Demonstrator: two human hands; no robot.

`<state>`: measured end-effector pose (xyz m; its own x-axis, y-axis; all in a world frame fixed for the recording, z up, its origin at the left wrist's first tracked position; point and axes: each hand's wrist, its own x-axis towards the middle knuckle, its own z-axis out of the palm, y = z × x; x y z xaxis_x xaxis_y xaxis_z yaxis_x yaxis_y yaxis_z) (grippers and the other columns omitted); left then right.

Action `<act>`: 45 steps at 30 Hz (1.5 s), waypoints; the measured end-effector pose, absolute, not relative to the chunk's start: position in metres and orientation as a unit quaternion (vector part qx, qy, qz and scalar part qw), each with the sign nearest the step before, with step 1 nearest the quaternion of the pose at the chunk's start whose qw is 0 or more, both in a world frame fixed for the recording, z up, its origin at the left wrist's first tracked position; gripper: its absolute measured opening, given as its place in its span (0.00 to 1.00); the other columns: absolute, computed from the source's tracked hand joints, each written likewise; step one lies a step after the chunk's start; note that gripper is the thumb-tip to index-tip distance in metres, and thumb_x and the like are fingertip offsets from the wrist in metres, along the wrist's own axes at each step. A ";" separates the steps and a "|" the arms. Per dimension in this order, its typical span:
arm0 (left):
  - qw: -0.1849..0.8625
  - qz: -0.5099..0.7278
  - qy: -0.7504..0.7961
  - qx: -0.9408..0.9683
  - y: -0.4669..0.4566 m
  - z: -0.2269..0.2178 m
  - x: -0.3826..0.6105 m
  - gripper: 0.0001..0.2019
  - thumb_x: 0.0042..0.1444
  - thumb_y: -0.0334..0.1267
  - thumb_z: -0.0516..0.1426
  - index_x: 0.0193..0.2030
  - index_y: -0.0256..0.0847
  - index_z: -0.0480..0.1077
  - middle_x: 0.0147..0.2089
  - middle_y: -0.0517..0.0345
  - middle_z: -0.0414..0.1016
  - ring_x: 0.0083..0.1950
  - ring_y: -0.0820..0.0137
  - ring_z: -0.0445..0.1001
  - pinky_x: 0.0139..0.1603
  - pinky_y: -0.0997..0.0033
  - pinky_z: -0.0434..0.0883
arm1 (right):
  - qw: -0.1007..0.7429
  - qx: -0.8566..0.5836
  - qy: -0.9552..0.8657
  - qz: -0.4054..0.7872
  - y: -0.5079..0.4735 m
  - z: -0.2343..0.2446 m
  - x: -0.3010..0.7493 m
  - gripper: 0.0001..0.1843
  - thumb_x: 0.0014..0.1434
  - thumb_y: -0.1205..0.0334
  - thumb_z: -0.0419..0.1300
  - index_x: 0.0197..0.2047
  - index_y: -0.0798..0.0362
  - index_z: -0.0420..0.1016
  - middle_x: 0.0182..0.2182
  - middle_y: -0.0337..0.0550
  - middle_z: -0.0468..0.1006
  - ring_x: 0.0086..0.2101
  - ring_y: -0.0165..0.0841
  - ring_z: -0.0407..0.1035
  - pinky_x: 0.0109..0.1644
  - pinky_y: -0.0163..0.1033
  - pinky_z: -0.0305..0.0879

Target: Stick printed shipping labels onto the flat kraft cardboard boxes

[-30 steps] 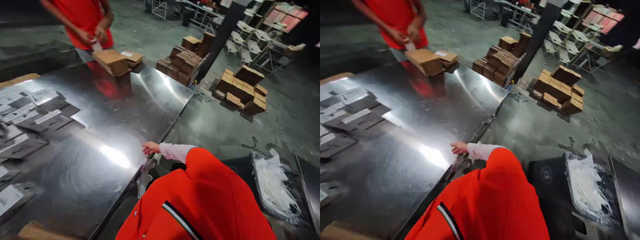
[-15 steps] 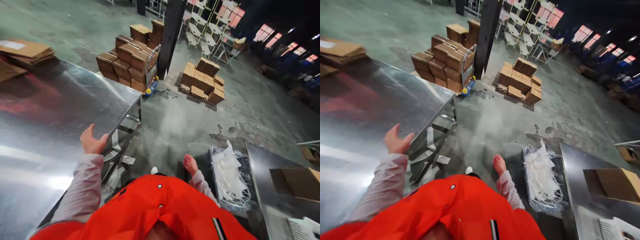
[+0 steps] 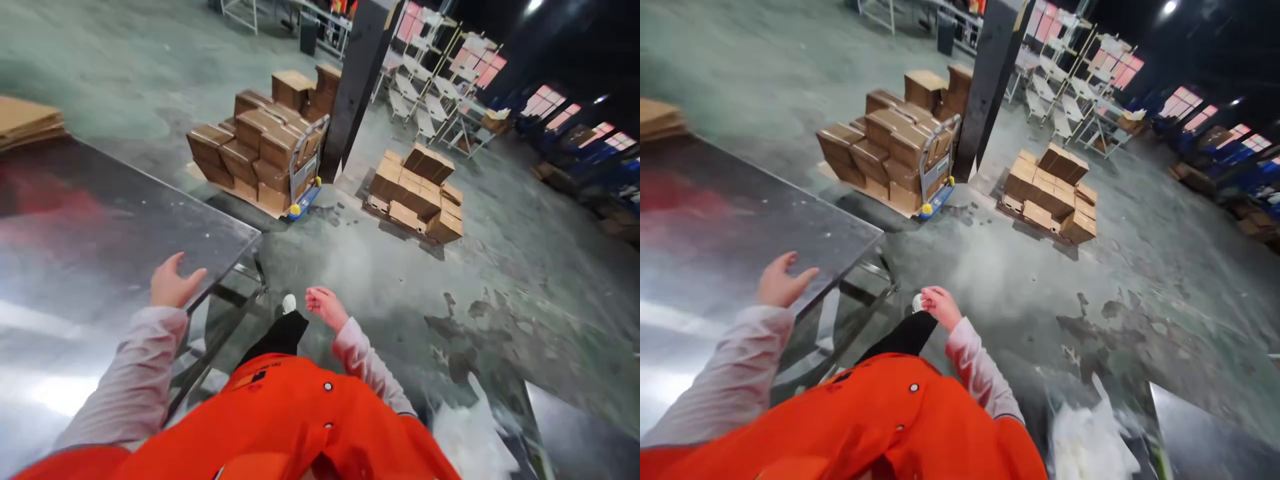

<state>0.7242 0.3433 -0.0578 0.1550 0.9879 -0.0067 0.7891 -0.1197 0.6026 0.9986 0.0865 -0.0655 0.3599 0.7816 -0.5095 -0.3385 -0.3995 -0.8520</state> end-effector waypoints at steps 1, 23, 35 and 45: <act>0.260 0.215 0.633 0.697 0.369 -0.061 0.734 0.36 0.54 0.46 0.58 0.67 0.28 0.63 0.64 0.35 0.70 0.63 0.48 0.70 0.65 0.51 0.65 | 0.526 -0.636 -0.172 0.537 0.121 -0.058 1.022 0.23 0.46 0.43 0.70 0.39 0.51 0.76 0.28 0.42 0.76 0.30 0.32 0.73 0.33 0.37 0.69; 0.132 0.017 0.389 0.911 0.896 -0.059 1.199 0.19 0.63 0.35 0.50 0.52 0.40 0.80 0.53 0.49 0.81 0.55 0.60 0.77 0.54 0.68 0.71 | 0.372 -0.746 -0.416 0.364 0.829 0.017 1.465 0.08 0.64 0.63 0.59 0.39 0.57 0.78 0.29 0.37 0.78 0.25 0.20 0.65 0.30 0.25 0.60; 0.130 -0.059 0.332 0.932 1.119 -0.151 1.356 0.11 0.61 0.26 0.54 0.36 0.37 0.78 0.43 0.41 0.78 0.49 0.58 0.75 0.45 0.63 0.69 | -0.014 -0.810 -0.485 0.330 1.150 -0.101 1.526 0.32 0.56 0.58 0.69 0.60 0.62 0.70 0.60 0.66 0.70 0.62 0.49 0.65 0.64 0.53 0.64; 0.133 -0.066 0.277 0.949 1.131 -0.159 1.348 0.10 0.61 0.25 0.53 0.39 0.39 0.75 0.45 0.42 0.75 0.49 0.58 0.69 0.44 0.62 0.63 | -0.078 -0.765 -0.518 0.374 1.173 -0.127 1.544 0.20 0.54 0.62 0.67 0.49 0.64 0.80 0.45 0.62 0.82 0.52 0.44 0.76 0.53 0.37 0.71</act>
<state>1.3476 1.1310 -0.1593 0.8379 0.5081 -0.1992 0.5433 -0.8112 0.2162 1.5441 1.1734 -0.1274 0.1839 0.7340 -0.6537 0.8509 -0.4519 -0.2680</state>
